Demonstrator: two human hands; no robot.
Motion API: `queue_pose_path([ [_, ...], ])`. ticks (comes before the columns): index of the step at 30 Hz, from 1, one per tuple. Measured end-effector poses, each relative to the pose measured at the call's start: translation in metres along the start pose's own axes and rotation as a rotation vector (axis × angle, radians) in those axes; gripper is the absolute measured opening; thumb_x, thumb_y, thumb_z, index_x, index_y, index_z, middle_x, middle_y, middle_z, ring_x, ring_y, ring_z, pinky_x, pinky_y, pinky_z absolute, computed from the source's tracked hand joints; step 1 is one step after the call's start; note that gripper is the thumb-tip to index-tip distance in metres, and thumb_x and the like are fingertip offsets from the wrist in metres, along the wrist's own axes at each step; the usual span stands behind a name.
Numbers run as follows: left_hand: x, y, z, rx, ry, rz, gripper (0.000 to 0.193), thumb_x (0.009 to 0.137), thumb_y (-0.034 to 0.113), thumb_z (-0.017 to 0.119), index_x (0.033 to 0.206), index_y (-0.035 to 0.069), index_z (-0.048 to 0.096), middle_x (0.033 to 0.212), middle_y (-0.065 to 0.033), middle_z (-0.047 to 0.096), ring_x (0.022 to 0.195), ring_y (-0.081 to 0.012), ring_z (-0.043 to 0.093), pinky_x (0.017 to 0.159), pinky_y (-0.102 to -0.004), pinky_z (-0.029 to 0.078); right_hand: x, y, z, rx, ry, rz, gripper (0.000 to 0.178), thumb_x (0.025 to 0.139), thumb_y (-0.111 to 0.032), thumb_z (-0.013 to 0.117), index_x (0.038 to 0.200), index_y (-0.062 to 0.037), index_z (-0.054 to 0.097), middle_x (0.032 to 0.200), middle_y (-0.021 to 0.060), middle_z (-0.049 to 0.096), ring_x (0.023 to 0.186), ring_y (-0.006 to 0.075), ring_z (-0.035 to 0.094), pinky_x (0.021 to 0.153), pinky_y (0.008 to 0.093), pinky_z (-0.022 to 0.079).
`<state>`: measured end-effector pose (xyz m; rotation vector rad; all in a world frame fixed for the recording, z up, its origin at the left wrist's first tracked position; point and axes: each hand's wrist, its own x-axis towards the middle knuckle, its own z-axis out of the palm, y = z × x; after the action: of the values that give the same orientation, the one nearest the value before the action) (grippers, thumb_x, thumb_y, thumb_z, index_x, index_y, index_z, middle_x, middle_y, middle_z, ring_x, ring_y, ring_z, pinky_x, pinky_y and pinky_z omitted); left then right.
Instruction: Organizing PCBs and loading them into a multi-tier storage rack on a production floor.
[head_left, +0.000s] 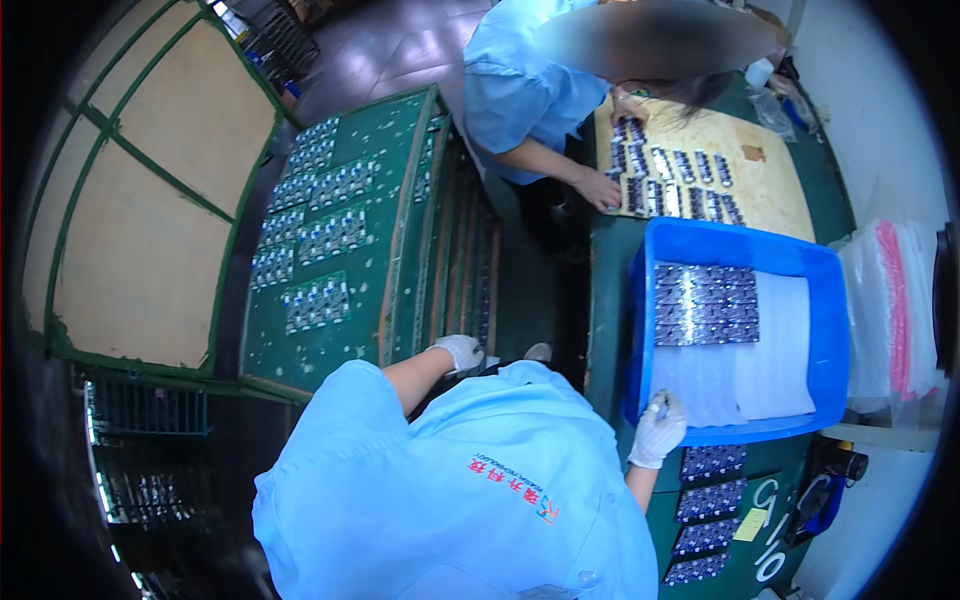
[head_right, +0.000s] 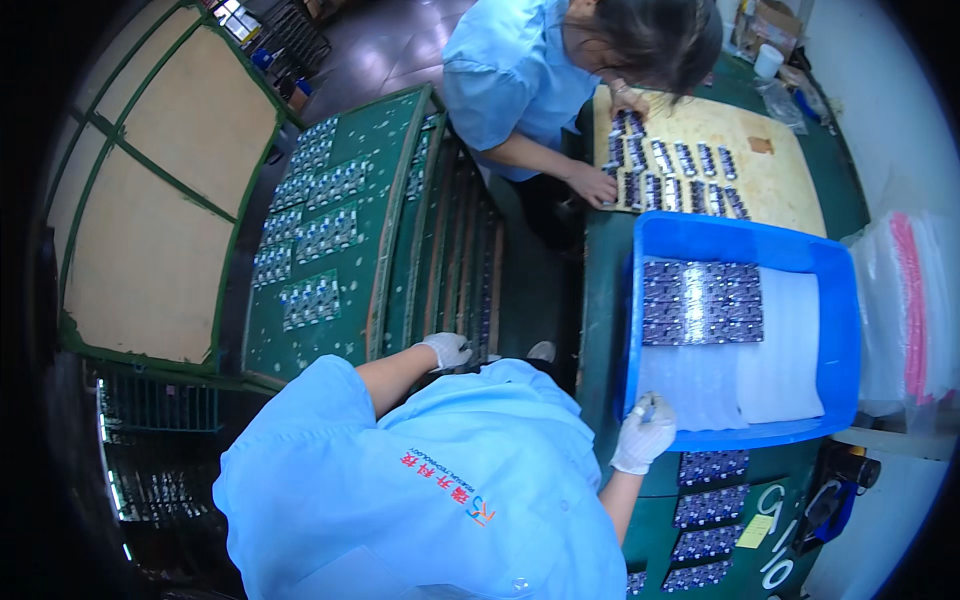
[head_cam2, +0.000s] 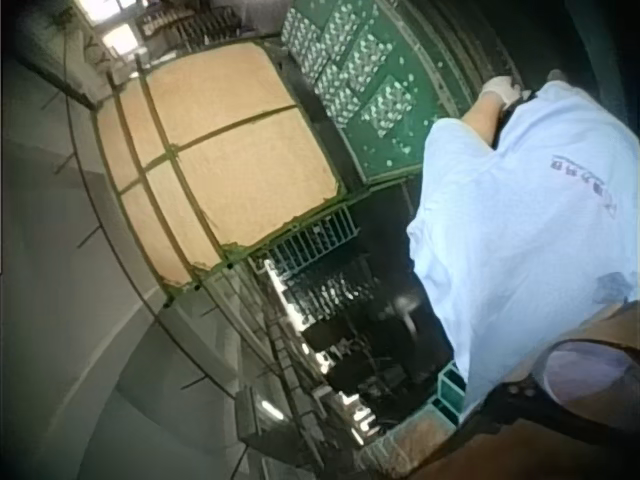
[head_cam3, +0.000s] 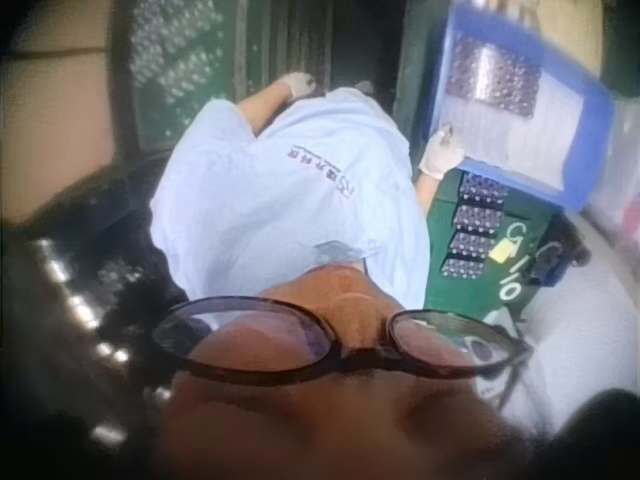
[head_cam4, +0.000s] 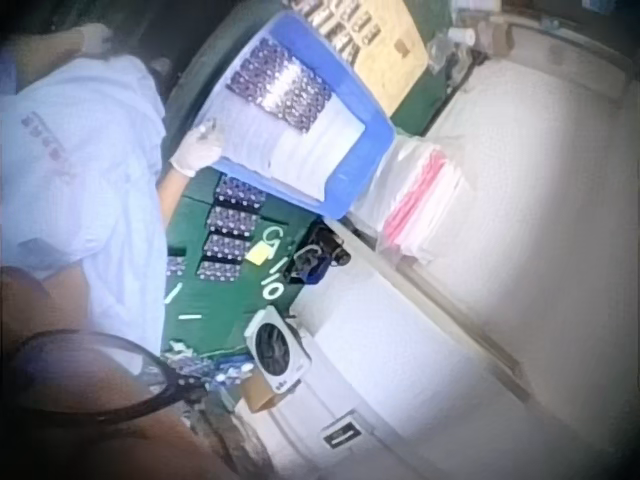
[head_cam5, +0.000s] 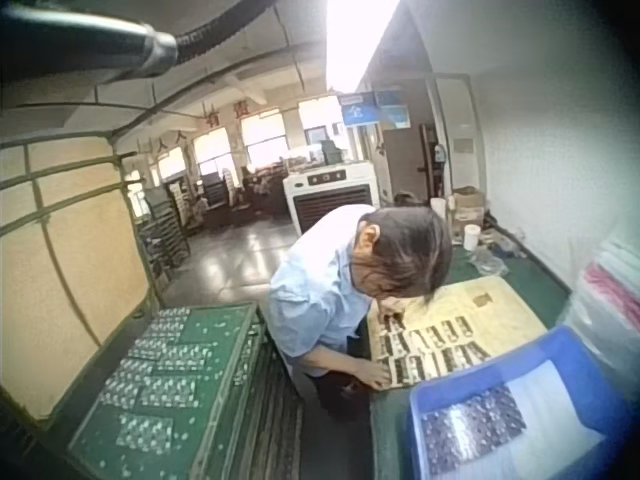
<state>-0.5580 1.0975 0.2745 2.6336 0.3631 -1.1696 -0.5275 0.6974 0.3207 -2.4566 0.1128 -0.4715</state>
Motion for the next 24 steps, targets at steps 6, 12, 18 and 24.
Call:
queue_pose_path([
  [6,-0.005,-0.012,0.005,0.037,0.004,0.0,0.049,0.087,0.041,0.045,0.113,0.003,0.062,0.116,-0.021,0.061,0.109,-0.0378,0.057,0.092,-0.0453,0.046,-0.002,0.005,0.004,0.039,-0.006,-0.016,0.011,0.083,-0.012,0.06,0.086,-0.0014,0.064,0.085,0.0168,0.065,0.079,0.0351,0.06,0.072,0.0439,0.048],
  [12,-0.01,-0.014,0.01,0.108,-0.05,-0.034,0.047,0.089,0.041,0.045,0.115,0.005,0.061,0.117,-0.0191,0.061,0.11,-0.0362,0.058,0.091,-0.0459,0.046,-0.004,0.005,0.003,0.017,0.004,-0.031,0.011,0.083,-0.012,0.06,0.086,-0.0015,0.064,0.086,0.0154,0.065,0.08,0.035,0.061,0.073,0.044,0.048],
  [18,-0.02,-0.008,0.007,0.299,-0.136,-0.026,0.043,0.088,0.038,0.046,0.115,0.009,0.062,0.116,-0.0185,0.062,0.109,-0.0355,0.059,0.091,-0.0458,0.046,-0.001,0.002,0.001,0.042,-0.008,-0.011,0.011,0.083,-0.011,0.059,0.086,-0.0014,0.064,0.085,0.0152,0.066,0.079,0.0353,0.061,0.072,0.044,0.048],
  [24,-0.031,-0.016,0.006,0.431,-0.171,-0.055,0.041,0.088,0.039,0.046,0.112,0.01,0.064,0.114,-0.0166,0.064,0.107,-0.0339,0.06,0.089,-0.0449,0.047,0.0,0.004,0.003,0.058,0.0,-0.033,0.009,0.083,-0.01,0.059,0.085,-0.0015,0.063,0.085,0.0154,0.066,0.078,0.0347,0.062,0.072,0.0435,0.048],
])
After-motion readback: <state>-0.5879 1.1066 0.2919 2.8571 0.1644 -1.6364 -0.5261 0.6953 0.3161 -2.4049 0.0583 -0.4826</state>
